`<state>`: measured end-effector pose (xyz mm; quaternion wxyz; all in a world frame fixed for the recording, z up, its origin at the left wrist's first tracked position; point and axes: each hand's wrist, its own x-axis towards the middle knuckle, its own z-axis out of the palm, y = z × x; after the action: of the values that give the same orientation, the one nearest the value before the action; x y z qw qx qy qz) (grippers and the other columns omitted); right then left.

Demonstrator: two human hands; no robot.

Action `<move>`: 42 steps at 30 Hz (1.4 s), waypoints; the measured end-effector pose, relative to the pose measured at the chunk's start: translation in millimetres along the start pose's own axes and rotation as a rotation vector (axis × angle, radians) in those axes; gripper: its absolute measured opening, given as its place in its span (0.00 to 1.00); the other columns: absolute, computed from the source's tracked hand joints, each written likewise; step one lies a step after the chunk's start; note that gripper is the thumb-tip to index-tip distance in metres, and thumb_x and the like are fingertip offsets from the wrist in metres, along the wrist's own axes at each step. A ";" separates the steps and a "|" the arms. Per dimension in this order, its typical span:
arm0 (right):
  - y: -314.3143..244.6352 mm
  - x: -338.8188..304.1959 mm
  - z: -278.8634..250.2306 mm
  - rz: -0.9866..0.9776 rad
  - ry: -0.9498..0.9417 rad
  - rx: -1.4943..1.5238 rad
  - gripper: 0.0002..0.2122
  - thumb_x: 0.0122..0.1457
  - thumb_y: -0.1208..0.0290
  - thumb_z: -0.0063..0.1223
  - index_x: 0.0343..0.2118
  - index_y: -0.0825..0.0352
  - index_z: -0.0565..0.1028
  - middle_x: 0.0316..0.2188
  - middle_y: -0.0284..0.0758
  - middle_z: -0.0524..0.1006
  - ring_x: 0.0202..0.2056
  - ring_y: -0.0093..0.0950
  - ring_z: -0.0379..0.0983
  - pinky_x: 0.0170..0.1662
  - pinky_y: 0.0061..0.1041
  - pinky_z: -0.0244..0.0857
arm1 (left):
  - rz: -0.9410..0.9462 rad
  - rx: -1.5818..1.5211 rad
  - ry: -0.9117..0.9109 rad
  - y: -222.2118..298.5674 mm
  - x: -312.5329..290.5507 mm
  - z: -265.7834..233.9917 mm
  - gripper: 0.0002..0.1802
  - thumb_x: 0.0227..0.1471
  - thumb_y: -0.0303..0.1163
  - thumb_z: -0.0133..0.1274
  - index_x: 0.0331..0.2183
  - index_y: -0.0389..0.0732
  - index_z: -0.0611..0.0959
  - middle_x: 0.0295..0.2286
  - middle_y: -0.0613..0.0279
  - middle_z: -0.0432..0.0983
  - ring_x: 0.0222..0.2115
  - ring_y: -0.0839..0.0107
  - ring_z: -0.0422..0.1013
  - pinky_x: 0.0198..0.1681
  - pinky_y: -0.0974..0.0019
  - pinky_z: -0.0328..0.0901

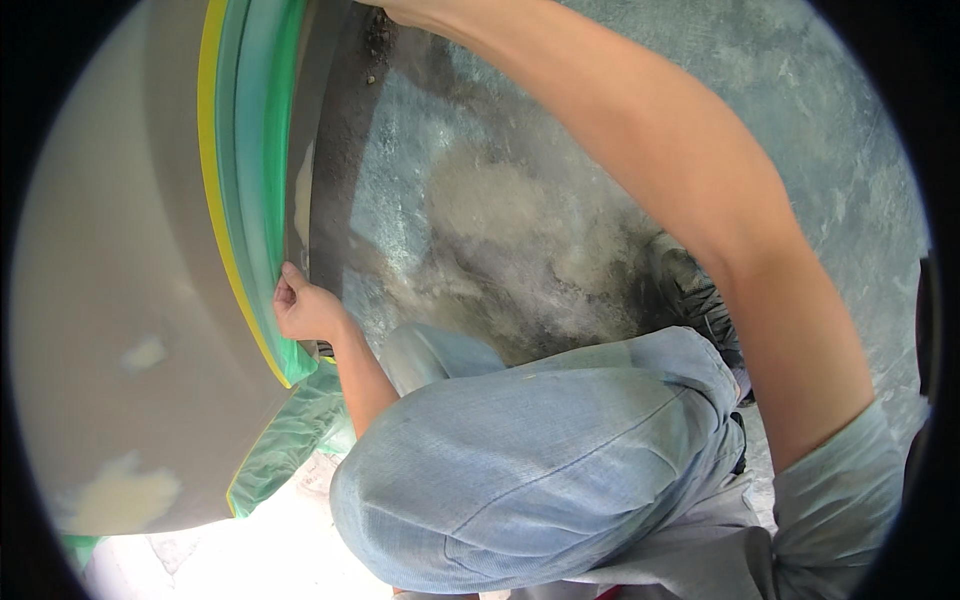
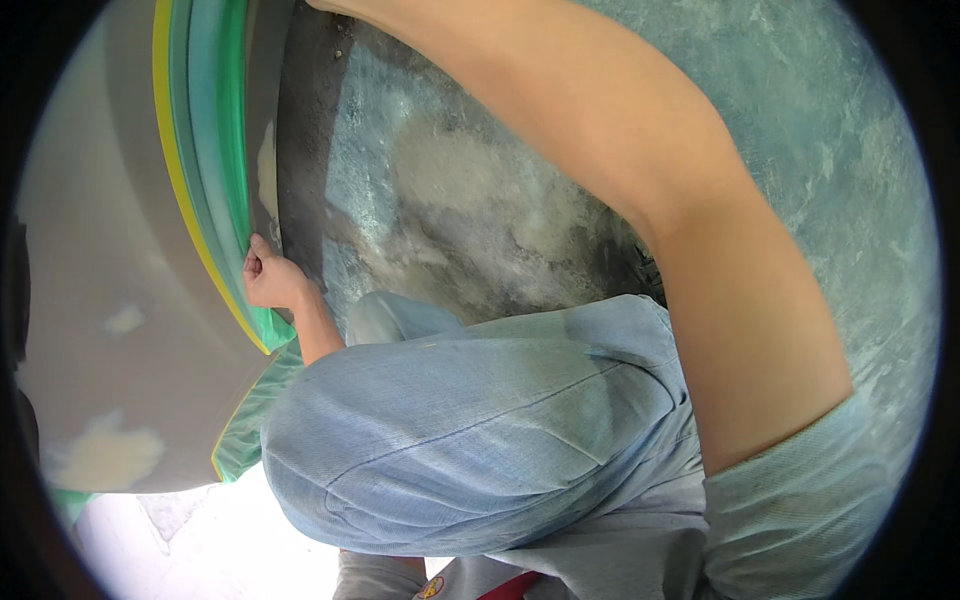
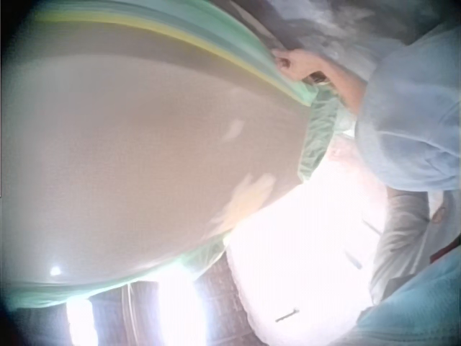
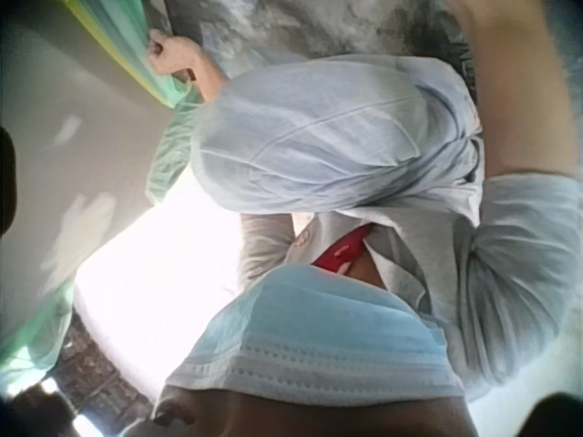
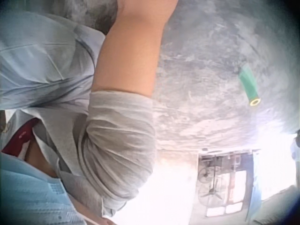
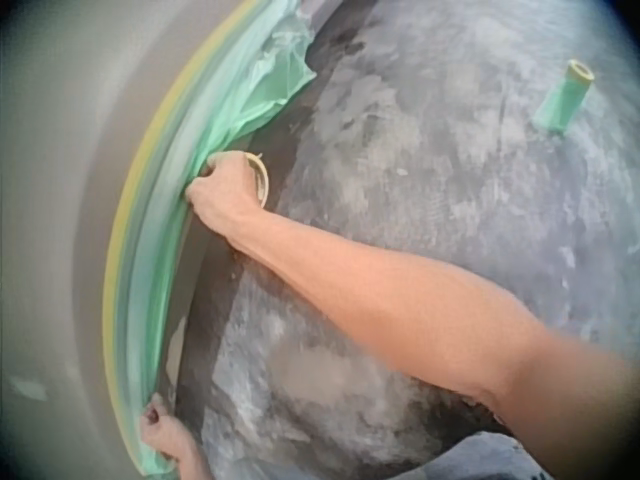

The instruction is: The person applies green masking film and yellow tape to the lower side panels and wheel arches of a gray sedan. They smooth the film, press the tape along panel gaps, and continue around the rear quarter panel and bumper area.

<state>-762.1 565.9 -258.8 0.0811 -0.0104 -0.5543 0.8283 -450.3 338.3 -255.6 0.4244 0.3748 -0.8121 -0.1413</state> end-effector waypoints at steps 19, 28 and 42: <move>22.1 -54.5 -16.9 -0.138 0.163 -0.301 0.27 0.55 0.53 0.68 0.46 0.76 0.78 0.39 0.52 0.80 0.49 0.48 0.76 0.53 0.44 0.68 | -0.029 -0.093 -0.125 -11.2 -3.1 8.6 0.18 0.64 0.31 0.59 0.45 0.23 0.80 0.40 0.45 0.82 0.40 0.62 0.78 0.47 0.61 0.71; -4.9 -216.5 -0.5 0.194 -1.131 -0.223 0.34 0.63 0.77 0.56 0.70 0.77 0.56 0.43 0.48 0.81 0.39 0.33 0.80 0.47 0.31 0.73 | -0.117 -0.319 -0.523 -23.6 10.5 -34.1 0.15 0.64 0.33 0.60 0.48 0.33 0.86 0.43 0.59 0.84 0.45 0.71 0.76 0.54 0.65 0.68; -52.6 -231.2 21.8 0.424 -1.445 -0.396 0.31 0.66 0.75 0.55 0.70 0.73 0.59 0.33 0.39 0.83 0.32 0.26 0.81 0.39 0.28 0.72 | -0.321 -0.659 -0.844 -33.7 -24.0 -44.5 0.21 0.63 0.43 0.63 0.41 0.31 0.86 0.29 0.63 0.82 0.29 0.74 0.72 0.35 0.64 0.68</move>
<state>-529.8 531.7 -218.9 -0.4635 0.4119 -0.5936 0.5130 -389.8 336.8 -261.4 0.1303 0.2521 -0.7573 -0.5882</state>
